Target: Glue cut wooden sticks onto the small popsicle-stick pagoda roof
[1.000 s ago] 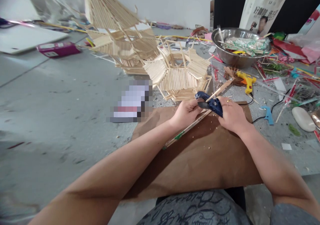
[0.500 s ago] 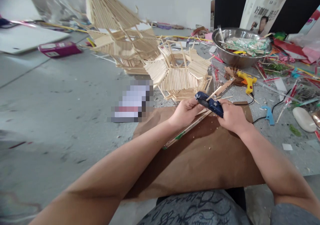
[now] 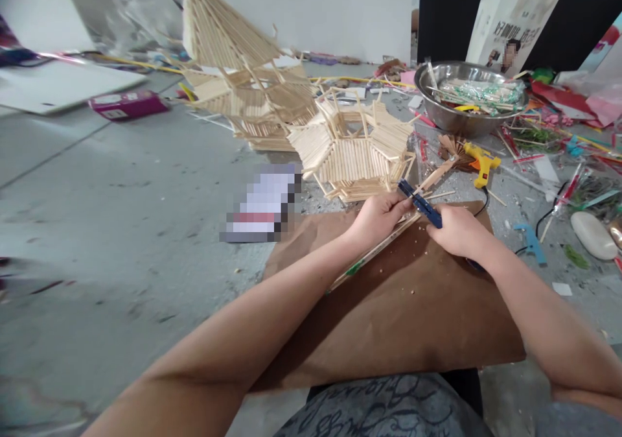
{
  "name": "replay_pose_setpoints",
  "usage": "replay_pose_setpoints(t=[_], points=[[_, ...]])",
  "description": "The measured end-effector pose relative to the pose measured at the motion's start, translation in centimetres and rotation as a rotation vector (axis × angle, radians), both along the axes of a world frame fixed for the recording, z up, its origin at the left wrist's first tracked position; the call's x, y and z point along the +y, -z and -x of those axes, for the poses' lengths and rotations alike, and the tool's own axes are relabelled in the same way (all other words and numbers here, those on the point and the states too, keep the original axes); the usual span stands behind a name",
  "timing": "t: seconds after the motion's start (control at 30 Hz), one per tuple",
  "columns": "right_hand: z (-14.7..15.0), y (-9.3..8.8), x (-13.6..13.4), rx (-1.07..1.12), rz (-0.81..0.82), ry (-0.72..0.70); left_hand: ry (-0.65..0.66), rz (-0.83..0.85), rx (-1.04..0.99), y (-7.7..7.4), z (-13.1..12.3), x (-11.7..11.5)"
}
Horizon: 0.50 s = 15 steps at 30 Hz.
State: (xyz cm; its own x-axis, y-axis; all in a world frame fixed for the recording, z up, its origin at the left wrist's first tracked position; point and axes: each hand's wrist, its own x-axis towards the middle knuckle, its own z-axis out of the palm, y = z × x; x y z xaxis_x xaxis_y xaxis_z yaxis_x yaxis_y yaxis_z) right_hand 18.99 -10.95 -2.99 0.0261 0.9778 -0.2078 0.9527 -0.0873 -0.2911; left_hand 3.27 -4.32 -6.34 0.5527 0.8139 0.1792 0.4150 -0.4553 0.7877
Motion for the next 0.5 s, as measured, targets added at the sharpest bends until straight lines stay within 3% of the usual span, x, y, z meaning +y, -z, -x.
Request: replay_pose_setpoints(t=[0.23, 0.5], points=[[-0.8, 1.1, 1.6, 0.104, 0.302, 0.051, -0.032, -0.111, 0.413, 1.3, -0.2, -0.1], [0.1, 0.3, 2.8, 0.012, 0.431, 0.045, -0.018, -0.125, 0.543, 1.5, -0.4, 0.0]])
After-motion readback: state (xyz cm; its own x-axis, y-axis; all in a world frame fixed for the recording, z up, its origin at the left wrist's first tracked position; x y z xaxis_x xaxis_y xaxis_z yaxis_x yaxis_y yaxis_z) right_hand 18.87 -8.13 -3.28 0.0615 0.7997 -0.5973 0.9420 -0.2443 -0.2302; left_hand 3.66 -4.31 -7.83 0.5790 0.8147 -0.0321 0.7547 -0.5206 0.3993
